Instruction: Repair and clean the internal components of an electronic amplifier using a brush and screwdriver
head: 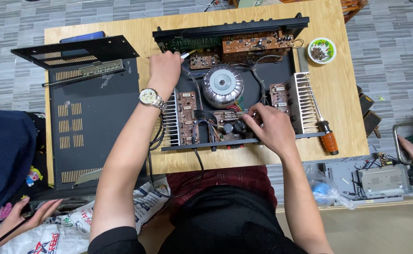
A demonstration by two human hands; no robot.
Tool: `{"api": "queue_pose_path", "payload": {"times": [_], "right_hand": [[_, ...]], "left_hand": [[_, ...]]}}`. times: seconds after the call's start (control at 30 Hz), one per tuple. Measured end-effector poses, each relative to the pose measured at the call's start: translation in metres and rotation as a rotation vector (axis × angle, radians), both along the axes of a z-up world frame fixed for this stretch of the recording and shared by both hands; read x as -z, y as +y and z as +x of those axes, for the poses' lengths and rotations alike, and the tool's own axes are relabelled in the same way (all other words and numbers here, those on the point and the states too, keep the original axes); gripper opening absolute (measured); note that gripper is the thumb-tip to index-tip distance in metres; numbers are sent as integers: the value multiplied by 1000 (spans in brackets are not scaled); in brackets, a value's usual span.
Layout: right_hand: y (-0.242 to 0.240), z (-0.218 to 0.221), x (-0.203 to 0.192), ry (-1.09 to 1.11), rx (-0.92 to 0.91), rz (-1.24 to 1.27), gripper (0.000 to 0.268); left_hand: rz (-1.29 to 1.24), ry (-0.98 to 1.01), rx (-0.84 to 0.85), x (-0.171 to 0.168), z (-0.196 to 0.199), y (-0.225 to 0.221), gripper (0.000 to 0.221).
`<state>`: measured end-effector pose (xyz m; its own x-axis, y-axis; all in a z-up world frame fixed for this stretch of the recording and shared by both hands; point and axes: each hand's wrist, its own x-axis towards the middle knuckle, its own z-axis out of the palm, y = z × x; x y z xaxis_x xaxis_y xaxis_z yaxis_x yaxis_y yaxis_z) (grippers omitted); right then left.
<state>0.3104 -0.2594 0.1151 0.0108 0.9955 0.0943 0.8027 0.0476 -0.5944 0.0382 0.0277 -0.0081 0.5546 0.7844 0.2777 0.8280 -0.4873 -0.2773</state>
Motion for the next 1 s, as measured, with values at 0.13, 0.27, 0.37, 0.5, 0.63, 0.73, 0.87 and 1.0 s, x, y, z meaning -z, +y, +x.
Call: {"api": "queue_pose_path", "payload": {"times": [0.13,0.27,0.37,0.5,0.63,0.73,0.87,1.0], "right_hand": [[0,0,-2,10,0,-5,16],[0,0,1,-2,-1,-2,16],[0,0,0,-6,-3,-2,16],[0,0,0,-13,-1,-4,17],[1,-1,-1,-6,6,-11,15],[1,-2,-2,11,1,0,17],[3,-1,-1,14,-13,17,17],[5,-1,-2,-2,-35,9,18]], "left_hand": [[-12,17,-20,-4,7,-10,26],[-9,40,-81,-14,17,-27,24],[-12,47,-87,-47,27,-50,23],[0,44,-40,-31,35,-40,23],[46,34,6,-30,38,-38,21],[60,54,4,-15,37,-29,20],[49,42,-34,2,31,-16,13],[23,76,-77,-19,29,-28,15]]}}
